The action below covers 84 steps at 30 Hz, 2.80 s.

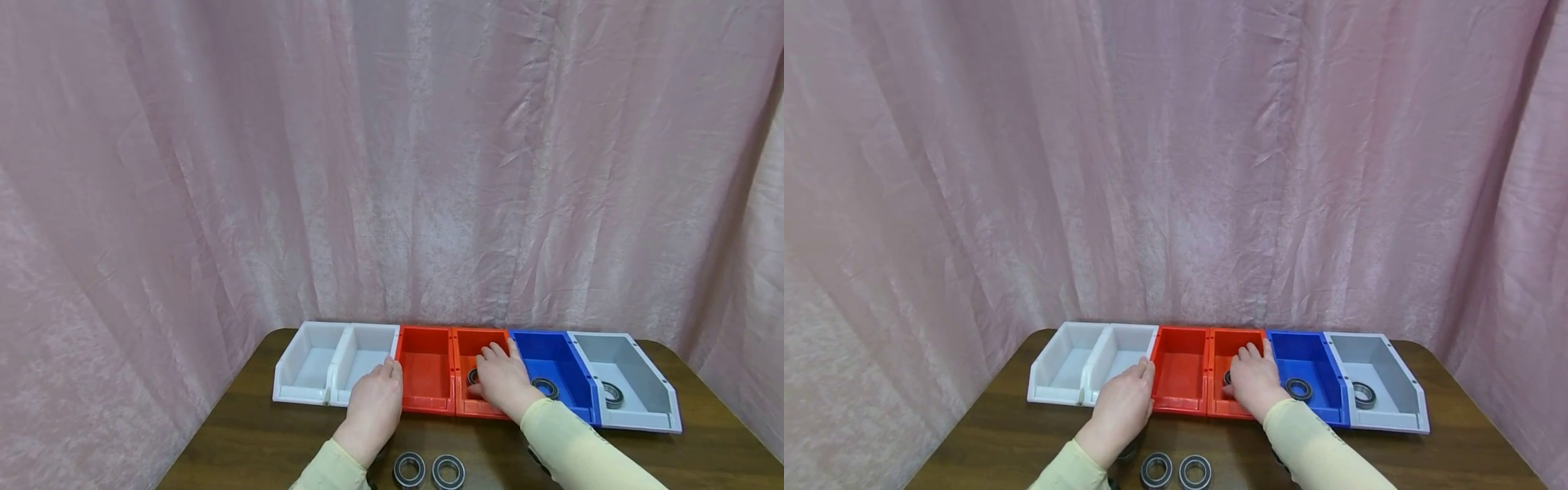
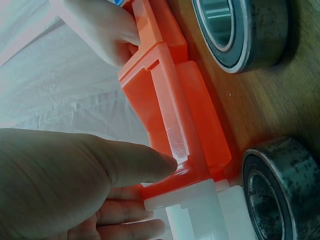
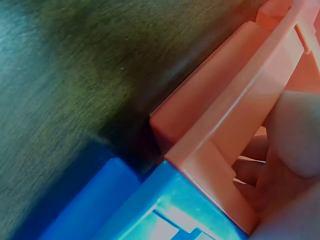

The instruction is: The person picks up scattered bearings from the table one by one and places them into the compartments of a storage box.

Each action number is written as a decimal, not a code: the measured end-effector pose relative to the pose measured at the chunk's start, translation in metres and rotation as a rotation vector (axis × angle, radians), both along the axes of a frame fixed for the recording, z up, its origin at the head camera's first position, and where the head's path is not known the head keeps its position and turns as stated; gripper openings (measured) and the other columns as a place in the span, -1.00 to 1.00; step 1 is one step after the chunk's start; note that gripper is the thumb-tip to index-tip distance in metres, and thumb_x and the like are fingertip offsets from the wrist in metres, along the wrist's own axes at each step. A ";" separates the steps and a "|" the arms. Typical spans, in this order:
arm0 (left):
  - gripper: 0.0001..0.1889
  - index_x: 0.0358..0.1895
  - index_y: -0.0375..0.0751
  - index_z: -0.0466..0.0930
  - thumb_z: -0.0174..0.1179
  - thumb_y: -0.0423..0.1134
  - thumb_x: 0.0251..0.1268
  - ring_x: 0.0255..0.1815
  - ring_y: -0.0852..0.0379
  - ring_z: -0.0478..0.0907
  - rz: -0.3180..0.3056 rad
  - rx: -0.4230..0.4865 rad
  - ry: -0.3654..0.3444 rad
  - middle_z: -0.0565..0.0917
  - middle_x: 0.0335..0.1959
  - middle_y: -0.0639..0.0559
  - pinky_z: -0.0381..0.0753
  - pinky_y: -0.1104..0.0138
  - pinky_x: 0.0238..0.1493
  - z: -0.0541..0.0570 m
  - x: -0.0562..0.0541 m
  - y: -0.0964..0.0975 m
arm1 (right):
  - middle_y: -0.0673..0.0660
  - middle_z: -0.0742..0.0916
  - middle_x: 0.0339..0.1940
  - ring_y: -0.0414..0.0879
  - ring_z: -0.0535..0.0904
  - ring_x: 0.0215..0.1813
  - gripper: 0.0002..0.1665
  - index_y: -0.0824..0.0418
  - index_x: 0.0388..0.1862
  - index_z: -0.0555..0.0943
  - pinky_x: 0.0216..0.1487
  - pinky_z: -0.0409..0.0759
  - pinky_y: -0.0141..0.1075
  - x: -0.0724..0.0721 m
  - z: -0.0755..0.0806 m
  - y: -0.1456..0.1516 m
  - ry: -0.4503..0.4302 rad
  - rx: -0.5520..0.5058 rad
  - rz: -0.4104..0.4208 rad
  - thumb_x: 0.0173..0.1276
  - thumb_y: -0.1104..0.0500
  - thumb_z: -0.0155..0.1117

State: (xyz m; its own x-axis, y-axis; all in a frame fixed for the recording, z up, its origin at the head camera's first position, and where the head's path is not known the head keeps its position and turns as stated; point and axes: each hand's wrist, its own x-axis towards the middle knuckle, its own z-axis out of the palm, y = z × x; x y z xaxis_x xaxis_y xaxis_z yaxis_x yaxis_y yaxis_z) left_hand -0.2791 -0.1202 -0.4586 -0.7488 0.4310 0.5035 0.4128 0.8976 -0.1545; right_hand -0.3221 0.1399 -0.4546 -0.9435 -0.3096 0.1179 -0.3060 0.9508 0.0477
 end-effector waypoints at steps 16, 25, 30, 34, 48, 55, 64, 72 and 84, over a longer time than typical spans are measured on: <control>-0.46 0.22 -0.45 0.75 0.64 -0.26 0.22 -0.10 -0.06 0.81 0.000 -0.004 -0.007 0.81 0.13 -0.28 0.85 0.20 -0.11 0.002 0.003 0.000 | 0.45 0.56 0.56 0.41 0.33 0.67 -0.10 0.47 0.48 0.58 0.68 0.12 0.37 0.017 0.006 0.009 0.018 -0.095 0.000 0.47 -0.18 0.53; -0.51 0.18 -0.45 0.76 0.61 -0.28 0.23 -0.11 -0.05 0.81 0.006 -0.014 0.034 0.81 0.11 -0.25 0.84 0.20 -0.15 0.002 0.004 0.000 | 0.46 0.60 0.52 0.43 0.41 0.61 -0.16 0.45 0.44 0.62 0.65 0.22 0.35 0.034 0.016 0.025 0.041 -0.105 0.027 0.48 -0.16 0.52; -0.52 0.19 -0.45 0.76 0.59 -0.28 0.26 -0.09 -0.05 0.81 0.006 -0.019 0.037 0.81 0.12 -0.25 0.84 0.20 -0.13 0.002 0.004 0.000 | 0.45 0.65 0.45 0.41 0.48 0.56 -0.17 0.46 0.38 0.66 0.63 0.28 0.33 0.044 0.019 0.033 0.081 -0.093 0.054 0.43 -0.16 0.57; -0.49 0.19 -0.45 0.76 0.62 -0.27 0.23 -0.09 -0.06 0.81 0.006 -0.021 0.025 0.81 0.13 -0.25 0.84 0.20 -0.12 0.002 0.003 0.000 | 0.46 0.67 0.42 0.41 0.53 0.52 -0.15 0.48 0.36 0.67 0.59 0.35 0.32 0.052 0.020 0.037 0.097 -0.089 0.078 0.41 -0.18 0.59; -0.42 0.21 -0.44 0.75 0.69 -0.23 0.15 -0.08 -0.06 0.81 0.009 0.002 -0.002 0.82 0.13 -0.26 0.86 0.19 -0.11 0.004 0.004 0.000 | 0.52 0.64 0.43 0.46 0.56 0.46 -0.06 0.53 0.35 0.64 0.50 0.49 0.27 0.068 0.015 0.045 0.148 -0.103 0.081 0.30 -0.16 0.68; -0.42 0.21 -0.43 0.75 0.69 -0.23 0.15 -0.10 -0.06 0.81 0.011 -0.003 -0.002 0.82 0.13 -0.25 0.85 0.20 -0.13 0.004 0.004 0.000 | 0.53 0.67 0.37 0.44 0.61 0.41 -0.05 0.54 0.33 0.63 0.47 0.53 0.26 0.066 0.012 0.048 0.164 -0.103 0.080 0.24 -0.12 0.74; -0.42 0.22 -0.44 0.74 0.68 -0.23 0.16 -0.09 -0.07 0.80 0.002 -0.007 0.006 0.81 0.14 -0.26 0.85 0.19 -0.14 0.003 0.003 0.000 | 0.50 0.71 0.33 0.42 0.64 0.38 -0.13 0.53 0.32 0.66 0.45 0.57 0.22 0.063 0.011 0.053 0.164 -0.107 0.088 0.22 0.00 0.76; -0.42 0.19 -0.43 0.75 0.69 -0.24 0.12 -0.12 -0.07 0.79 0.002 -0.004 0.008 0.81 0.11 -0.25 0.85 0.19 -0.16 0.003 0.004 0.000 | 0.45 0.76 0.26 0.36 0.70 0.33 -0.18 0.50 0.28 0.70 0.36 0.65 0.17 0.063 0.005 0.057 0.247 -0.119 0.121 0.14 0.09 0.81; -0.31 0.40 -0.38 0.65 0.64 -0.19 0.22 0.14 -0.14 0.79 -0.006 0.013 -0.175 0.71 0.37 -0.24 0.83 0.10 0.08 0.006 0.003 -0.012 | 0.45 0.76 0.26 0.35 0.71 0.32 -0.17 0.50 0.27 0.70 0.38 0.64 0.15 0.062 0.003 0.059 0.298 -0.085 0.171 0.09 0.12 0.81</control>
